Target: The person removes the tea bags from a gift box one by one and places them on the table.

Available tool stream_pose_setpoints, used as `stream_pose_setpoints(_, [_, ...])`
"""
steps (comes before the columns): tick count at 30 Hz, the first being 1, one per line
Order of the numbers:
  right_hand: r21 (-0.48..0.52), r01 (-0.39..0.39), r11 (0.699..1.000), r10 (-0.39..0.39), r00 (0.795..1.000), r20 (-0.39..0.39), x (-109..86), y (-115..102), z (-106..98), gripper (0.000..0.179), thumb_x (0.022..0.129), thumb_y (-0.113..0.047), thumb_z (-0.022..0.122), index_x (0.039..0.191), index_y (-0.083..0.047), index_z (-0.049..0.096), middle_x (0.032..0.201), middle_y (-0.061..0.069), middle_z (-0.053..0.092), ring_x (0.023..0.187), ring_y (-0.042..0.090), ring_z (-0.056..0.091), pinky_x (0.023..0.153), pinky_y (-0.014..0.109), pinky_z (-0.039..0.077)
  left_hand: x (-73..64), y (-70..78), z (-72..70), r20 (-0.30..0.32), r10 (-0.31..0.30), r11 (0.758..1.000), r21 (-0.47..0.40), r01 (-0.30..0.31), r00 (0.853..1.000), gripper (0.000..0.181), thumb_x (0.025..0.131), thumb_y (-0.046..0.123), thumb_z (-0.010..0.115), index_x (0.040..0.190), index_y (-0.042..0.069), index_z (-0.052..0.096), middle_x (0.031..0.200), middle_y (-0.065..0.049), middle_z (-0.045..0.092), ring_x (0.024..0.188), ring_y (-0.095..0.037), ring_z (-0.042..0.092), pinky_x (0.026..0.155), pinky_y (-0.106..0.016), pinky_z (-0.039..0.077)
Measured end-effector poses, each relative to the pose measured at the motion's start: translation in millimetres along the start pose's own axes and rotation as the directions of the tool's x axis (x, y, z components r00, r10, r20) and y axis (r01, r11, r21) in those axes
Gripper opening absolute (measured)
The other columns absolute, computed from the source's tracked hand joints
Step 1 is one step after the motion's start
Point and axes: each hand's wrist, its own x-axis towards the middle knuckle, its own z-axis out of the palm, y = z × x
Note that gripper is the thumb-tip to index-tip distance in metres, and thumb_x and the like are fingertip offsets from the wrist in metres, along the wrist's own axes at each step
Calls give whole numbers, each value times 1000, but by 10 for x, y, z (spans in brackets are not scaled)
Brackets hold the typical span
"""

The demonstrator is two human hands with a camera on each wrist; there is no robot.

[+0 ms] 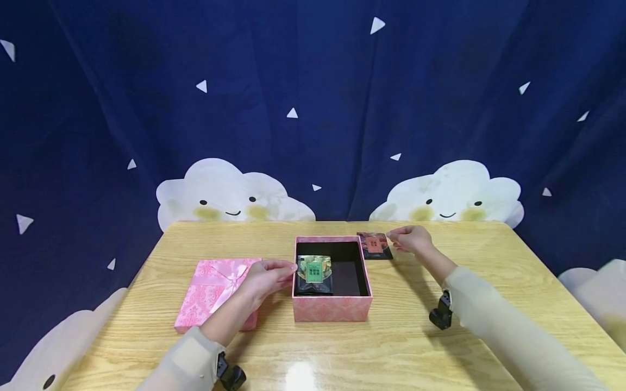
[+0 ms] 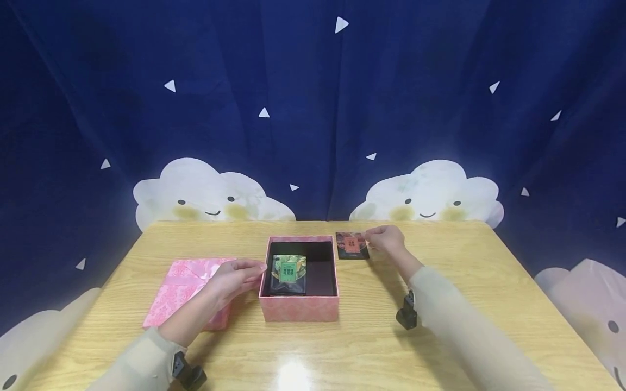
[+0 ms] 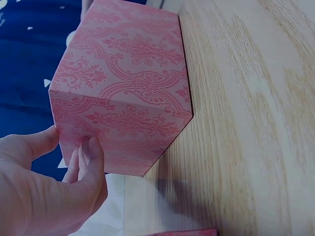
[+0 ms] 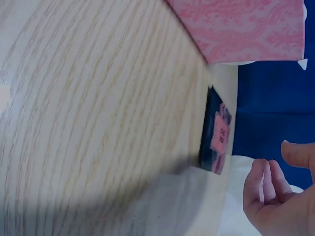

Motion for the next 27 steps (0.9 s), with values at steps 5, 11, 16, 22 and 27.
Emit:
stream_pose_setpoints(5, [22,34,999,-35,998,47,-70,-77,-5,39,92,-17,62,119,11,59,74,-8,67,68,2,62,71,22,62,-27,11,5,5,15,1000,-10,-15,1000,23,88,4,65,107,-10,62,97,-16,70,84,-16,68,87,-36,61])
stream_pose_setpoints(11, [8,86,996,-86,992,89,-180,-206,42,38,94,-15,60,120,12,58,71,-14,66,67,-2,60,73,22,61,-27,12,2,5,17,1000,-23,-17,1000,23,88,3,65,106,-10,62,90,-12,69,79,-14,67,84,-34,62])
stream_pose_setpoints(16, [14,119,993,-120,986,114,-278,-291,113,33,93,-14,59,115,11,61,72,-12,66,68,-3,60,71,20,61,-20,-13,-7,-12,-1,1000,-16,1,1000,21,88,3,66,105,-8,63,97,-16,69,82,-16,68,91,-39,59])
stream_pose_setpoints(22, [-11,145,989,-143,981,128,-384,-377,184,33,93,-16,62,114,9,63,74,-9,68,67,0,60,66,17,57,-38,-44,-5,-7,9,1000,-19,-10,1000,22,88,4,66,105,-9,62,95,-16,70,81,-15,67,87,-38,61])
stream_pose_setpoints(27, [55,174,983,-181,968,177,-455,-479,242,35,92,-13,63,116,12,60,72,-9,68,67,1,62,66,16,58,-35,-26,10,-9,19,1000,-9,-19,1000,23,88,5,66,106,-10,63,95,-16,69,82,-16,67,87,-39,61])
